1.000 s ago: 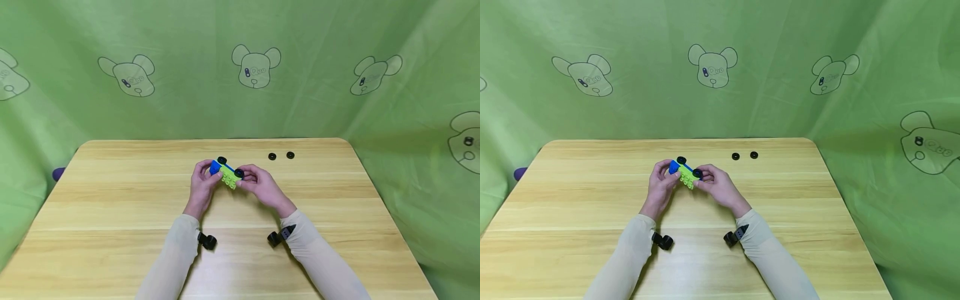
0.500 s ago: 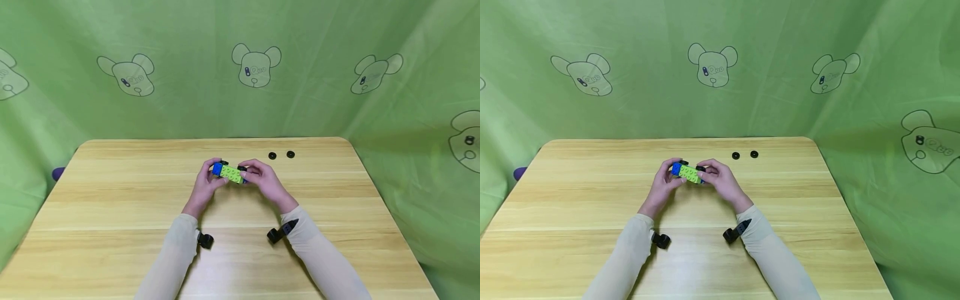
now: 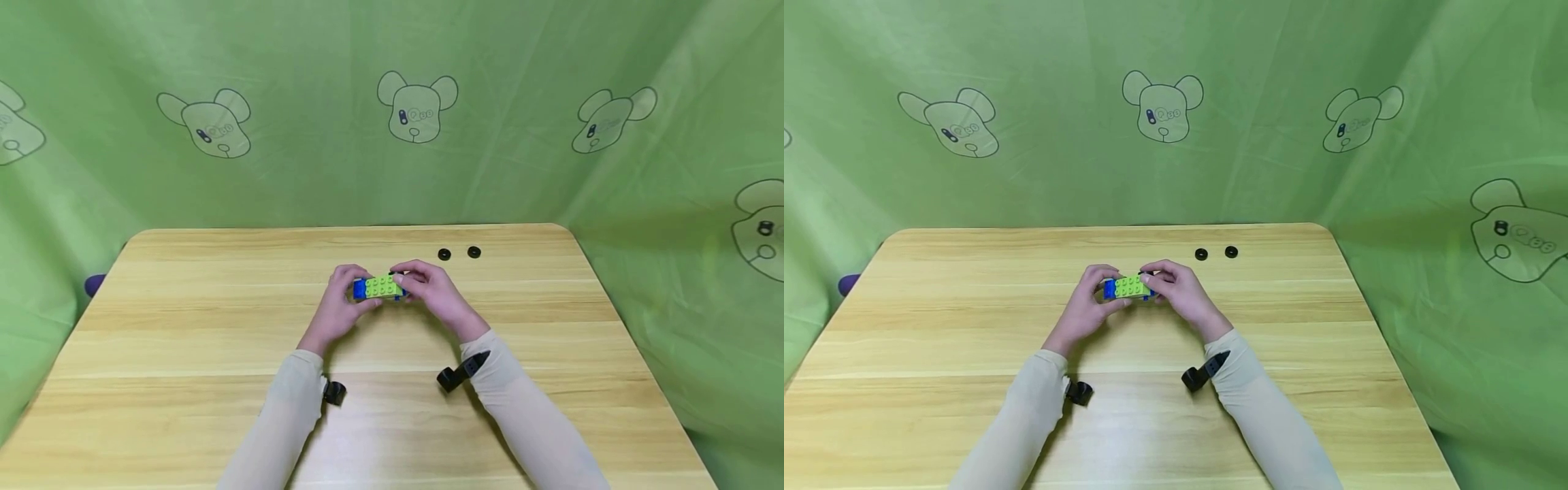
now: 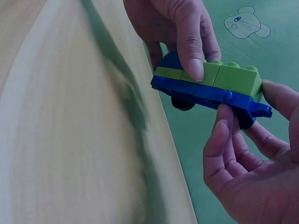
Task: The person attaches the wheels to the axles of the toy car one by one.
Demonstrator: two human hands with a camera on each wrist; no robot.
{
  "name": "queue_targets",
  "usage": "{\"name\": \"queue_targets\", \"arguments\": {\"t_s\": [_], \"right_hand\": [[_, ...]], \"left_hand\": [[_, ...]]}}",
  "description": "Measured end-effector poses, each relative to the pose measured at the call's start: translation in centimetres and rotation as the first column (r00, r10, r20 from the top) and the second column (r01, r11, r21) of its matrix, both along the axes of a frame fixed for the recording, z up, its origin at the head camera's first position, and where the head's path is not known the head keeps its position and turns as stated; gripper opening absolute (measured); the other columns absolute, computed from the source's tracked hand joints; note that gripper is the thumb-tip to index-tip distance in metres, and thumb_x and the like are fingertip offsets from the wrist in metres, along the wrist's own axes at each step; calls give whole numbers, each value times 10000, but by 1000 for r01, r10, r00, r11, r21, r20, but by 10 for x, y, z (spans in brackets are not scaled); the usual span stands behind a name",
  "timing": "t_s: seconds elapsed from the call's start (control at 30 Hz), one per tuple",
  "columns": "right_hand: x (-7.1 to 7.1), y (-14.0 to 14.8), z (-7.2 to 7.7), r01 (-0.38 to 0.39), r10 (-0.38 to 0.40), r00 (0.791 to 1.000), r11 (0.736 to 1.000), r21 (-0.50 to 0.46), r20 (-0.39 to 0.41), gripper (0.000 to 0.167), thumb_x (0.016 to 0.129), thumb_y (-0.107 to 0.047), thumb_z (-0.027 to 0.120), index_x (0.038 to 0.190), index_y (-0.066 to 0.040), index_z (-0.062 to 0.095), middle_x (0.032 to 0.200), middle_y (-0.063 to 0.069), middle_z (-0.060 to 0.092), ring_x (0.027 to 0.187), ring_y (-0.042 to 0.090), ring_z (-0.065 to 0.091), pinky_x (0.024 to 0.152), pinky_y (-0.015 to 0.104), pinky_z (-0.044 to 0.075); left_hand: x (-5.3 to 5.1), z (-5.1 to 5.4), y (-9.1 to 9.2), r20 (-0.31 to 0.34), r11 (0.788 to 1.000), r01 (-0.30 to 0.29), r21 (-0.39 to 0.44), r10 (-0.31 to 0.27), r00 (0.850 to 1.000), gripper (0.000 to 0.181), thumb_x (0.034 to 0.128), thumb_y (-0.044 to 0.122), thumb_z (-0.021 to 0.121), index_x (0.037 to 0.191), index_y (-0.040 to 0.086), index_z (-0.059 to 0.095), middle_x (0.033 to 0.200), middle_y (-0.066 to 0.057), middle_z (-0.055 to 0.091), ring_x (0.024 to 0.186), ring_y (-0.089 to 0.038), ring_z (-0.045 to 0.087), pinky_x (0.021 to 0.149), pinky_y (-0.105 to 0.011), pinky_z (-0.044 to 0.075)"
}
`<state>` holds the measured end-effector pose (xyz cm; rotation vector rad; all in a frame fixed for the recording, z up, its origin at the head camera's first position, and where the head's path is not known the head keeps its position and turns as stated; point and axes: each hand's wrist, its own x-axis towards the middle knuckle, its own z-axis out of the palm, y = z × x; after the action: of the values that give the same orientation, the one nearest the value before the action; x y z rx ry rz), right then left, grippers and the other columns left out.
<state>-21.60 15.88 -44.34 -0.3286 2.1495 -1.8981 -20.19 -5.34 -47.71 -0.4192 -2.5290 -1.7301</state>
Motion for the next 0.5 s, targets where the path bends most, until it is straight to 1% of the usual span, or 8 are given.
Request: {"name": "queue_targets", "arguments": {"t_s": [0.07,0.13,0.27,0.33,0.4,0.5], "right_hand": [[-1,0,1,-1,1,1000,1000,12,2,322,965,-173,641,1238,-3,621,1074,150,652,874,234,614,795,454,549],[-1,0,2,-5,5,1000,1000,12,1,324,964,-171,641,1237,3,619,1076,153,653,870,231,611,770,406,553],[-2,0,4,-14,14,1000,1000,-5,0,332,966,-167,636,1240,18,612,1054,151,648,856,220,606,728,323,548],[-3,1,4,-15,15,1000,1000,-14,3,336,968,-174,634,1245,17,611,1048,151,645,853,220,606,722,312,549],[-3,1,4,-17,17,1000,1000,-17,3,344,972,-183,628,1255,12,608,1055,155,636,856,225,602,724,316,549],[-4,3,5,-28,28,1000,999,-18,5,365,987,-217,607,1289,-14,598,1101,158,628,885,247,604,746,347,555]], "left_hand": [[0,1,0,-30,1000,-2,-31,1,1000,394,793,103,831,1129,73,627,1269,-50,519,1209,-233,445,1083,-422,354],[1,2,1,-53,999,-6,-40,4,999,397,790,100,834,1126,73,624,1238,-27,562,1199,-210,455,1084,-422,345],[2,3,1,-90,1000,-10,-16,8,996,402,783,87,836,1128,91,629,1163,-15,605,1123,-185,506,1042,-404,386],[2,3,0,-105,1000,-10,-15,8,994,404,783,93,836,1135,95,637,1153,-9,608,1101,-179,521,1019,-389,410],[2,3,0,-117,1000,1,-25,-3,993,401,792,108,831,1150,92,649,1151,-7,610,1085,-179,531,992,-381,436],[3,5,1,-95,999,20,-43,-24,995,410,816,152,818,1191,93,662,1153,-6,620,1043,-184,545,931,-378,476]]}}
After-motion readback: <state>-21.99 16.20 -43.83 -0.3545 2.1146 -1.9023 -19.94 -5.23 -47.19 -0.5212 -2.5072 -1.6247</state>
